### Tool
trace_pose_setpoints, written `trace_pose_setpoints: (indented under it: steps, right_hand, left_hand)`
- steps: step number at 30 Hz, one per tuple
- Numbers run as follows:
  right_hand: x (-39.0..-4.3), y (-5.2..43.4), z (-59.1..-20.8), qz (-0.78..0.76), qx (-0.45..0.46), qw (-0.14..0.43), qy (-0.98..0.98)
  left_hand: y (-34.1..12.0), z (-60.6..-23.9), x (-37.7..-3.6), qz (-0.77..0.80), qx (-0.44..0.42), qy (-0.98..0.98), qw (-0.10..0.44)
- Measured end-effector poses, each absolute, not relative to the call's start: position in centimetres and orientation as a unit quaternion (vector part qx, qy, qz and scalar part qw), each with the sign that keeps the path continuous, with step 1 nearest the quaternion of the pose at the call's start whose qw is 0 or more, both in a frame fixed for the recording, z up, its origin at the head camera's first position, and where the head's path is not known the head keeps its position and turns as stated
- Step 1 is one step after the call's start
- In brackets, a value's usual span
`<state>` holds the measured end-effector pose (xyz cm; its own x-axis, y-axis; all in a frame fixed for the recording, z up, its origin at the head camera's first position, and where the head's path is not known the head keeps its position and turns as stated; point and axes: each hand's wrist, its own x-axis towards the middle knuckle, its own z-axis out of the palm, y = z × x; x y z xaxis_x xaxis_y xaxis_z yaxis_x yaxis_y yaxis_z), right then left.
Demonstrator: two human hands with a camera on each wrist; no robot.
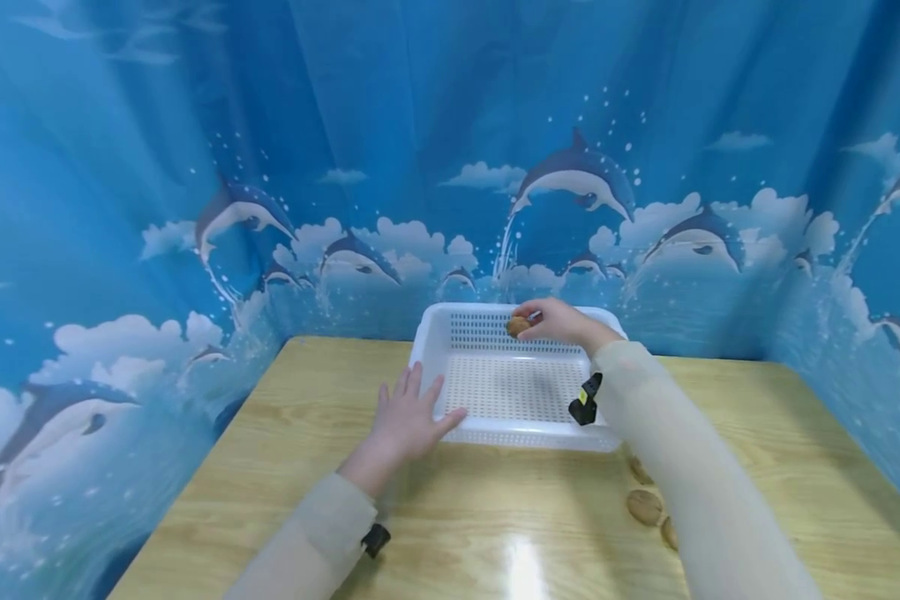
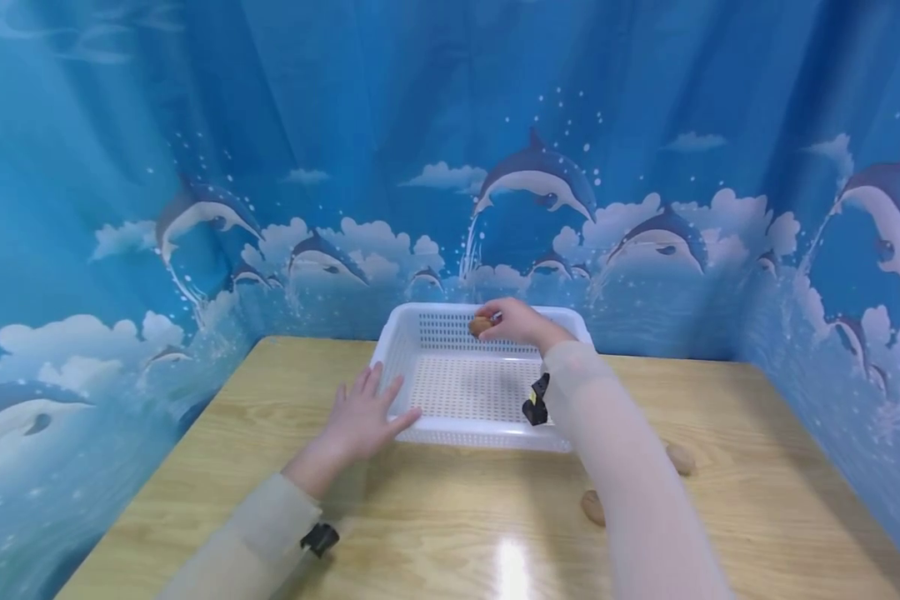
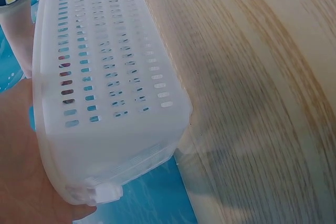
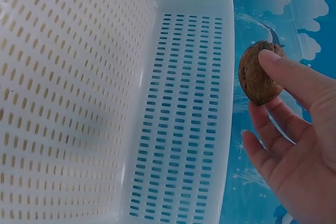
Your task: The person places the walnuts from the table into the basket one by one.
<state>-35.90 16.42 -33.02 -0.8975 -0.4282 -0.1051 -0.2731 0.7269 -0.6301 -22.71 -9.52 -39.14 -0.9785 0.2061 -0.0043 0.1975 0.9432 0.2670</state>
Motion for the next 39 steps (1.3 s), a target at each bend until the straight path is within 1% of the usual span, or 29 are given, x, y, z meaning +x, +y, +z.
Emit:
trace_pose_setpoints:
  steps: [16,24,31,34,39]
  right_hand:
    - [-38.3,13.5,-35.0,-0.310,-0.211,0.133,0.917]
    - [-39.3,10.7,-37.5,-0.299,-0.176,0.134,0.928]
    - [-39.5,9.0,-39.5,-0.274,-0.168,0.155,0.934]
    - [-39.3,8.6,-39.9,-0.274,-0.171,0.150,0.935]
    - [-39.4,8.5,-39.9,-0.289,-0.167,0.124,0.935]
  left_hand:
    - [-9.5,-39.2,-22.7,0.121,0.103,0.987,0.020]
    - [-9.4,-39.1,-22.7,0.119,0.108,0.987,0.015]
    - [-9.4,-39.2,-22.4,0.126,0.106,0.986,0.016]
    - [-9.3,-39.2,-22.3,0.128,0.104,0.986,0.012]
    - [-9.3,-39.3,-22.5,0.122,0.104,0.987,0.005]
